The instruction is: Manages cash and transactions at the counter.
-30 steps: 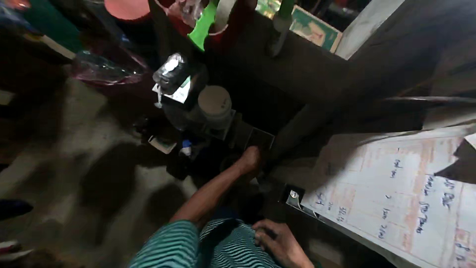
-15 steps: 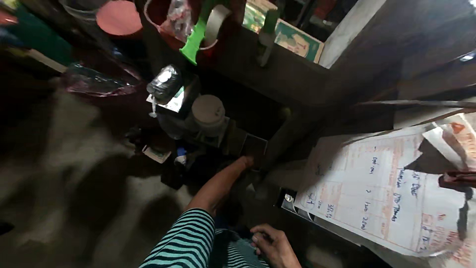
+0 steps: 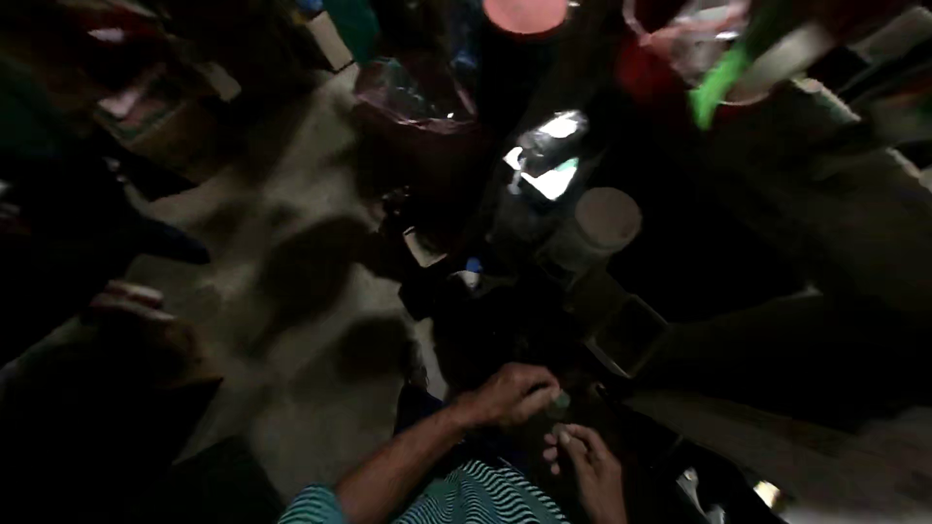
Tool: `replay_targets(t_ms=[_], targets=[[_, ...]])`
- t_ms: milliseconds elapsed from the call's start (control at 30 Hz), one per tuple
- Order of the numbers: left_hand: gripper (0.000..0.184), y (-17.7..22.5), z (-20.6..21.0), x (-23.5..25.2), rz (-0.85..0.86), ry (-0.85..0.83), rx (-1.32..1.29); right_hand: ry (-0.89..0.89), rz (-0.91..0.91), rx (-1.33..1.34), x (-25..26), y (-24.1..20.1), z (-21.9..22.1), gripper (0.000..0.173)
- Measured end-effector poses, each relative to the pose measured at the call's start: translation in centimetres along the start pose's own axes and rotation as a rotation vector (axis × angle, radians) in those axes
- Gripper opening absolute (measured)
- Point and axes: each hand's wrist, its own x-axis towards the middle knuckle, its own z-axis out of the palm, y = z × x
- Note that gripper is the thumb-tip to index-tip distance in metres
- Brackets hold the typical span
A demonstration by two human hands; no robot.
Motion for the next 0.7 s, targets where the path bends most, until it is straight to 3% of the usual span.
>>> replay_targets(t_ms=[167,333,433,567,700], targets=[[0.023,-3.6,-8.2,-10.7,-0.119,0.273,-0.137,-0.138,-0.003,-0.069,4.8,-3.8,12.2,0.016],[0.026,-5.6,-22.9,-17.6,-0.352,0.544,-0.116,-0.391,-0.158,-0.156,8.7,-9.9,29.9,0.017],[0.023,-5.9,-30.7,-21.2,-0.336,0.727,-0.088,-0.547,-0.16,-0.09,10.4,-14.8,39.0,0.017],[0.02,-6.7,-38.4,-22.3,-0.267,0.91,-0.105,-0.659,-0.234,-0.05,13.7,-19.2,46.6,0.019],[0.019,-8.9,-45.8,-20.6,-0.268,0.927,-0.085,-0.655,-0.307,-0.05,18.3,-22.8,52.9,0.011]])
